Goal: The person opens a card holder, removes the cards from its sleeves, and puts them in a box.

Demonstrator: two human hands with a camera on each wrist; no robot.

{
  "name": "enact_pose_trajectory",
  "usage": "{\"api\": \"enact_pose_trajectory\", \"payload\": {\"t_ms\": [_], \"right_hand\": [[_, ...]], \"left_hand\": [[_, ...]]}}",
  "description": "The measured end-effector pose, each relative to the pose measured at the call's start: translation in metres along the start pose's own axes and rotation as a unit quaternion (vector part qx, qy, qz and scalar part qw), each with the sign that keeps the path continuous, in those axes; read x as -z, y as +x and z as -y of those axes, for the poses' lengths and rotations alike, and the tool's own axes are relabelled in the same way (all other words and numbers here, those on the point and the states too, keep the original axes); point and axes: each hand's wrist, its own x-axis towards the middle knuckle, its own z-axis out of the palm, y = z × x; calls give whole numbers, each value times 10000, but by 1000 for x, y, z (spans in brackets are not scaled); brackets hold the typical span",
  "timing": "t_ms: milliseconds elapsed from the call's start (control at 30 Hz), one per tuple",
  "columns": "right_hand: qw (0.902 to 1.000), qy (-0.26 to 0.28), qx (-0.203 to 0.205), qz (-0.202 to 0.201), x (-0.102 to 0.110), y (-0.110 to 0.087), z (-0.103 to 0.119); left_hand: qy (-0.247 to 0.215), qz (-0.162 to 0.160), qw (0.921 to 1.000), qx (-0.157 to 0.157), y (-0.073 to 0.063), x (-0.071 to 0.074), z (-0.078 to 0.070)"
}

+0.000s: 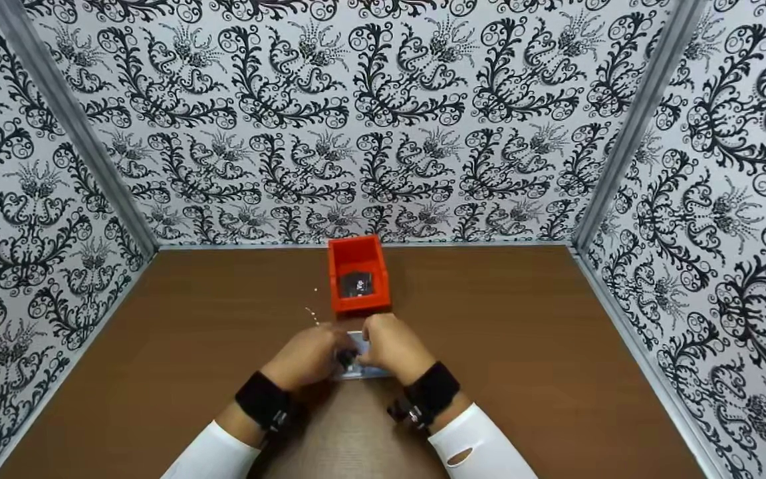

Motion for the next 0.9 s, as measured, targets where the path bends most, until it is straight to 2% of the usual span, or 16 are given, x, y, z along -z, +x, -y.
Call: {"api": "enact_pose_trajectory", "payload": {"t_ms": [133, 233, 400, 567, 700, 900], "right_hand": [[9988, -412, 138, -223, 2, -3, 3], [9974, -582, 76, -427, 5, -6, 6], [9960, -517, -218, -700, 11, -6, 8], [9954, -424, -394, -759, 14, -6, 0], [9965, -407, -439, -591, 16, -6, -8], [9976, -243, -640, -134, 17, -5, -22]], "left_hand": [[-200, 80, 9998, 32, 0, 1, -1], [-269, 122, 9993, 215, -1, 2, -1], [-155, 110, 9982, 561, -3, 4, -2], [-169, 185, 9973, 691, -2, 4, -2], [-137, 225, 9970, 722, -1, 4, -2], [-101, 309, 9961, 826, -1, 4, -3]]}}
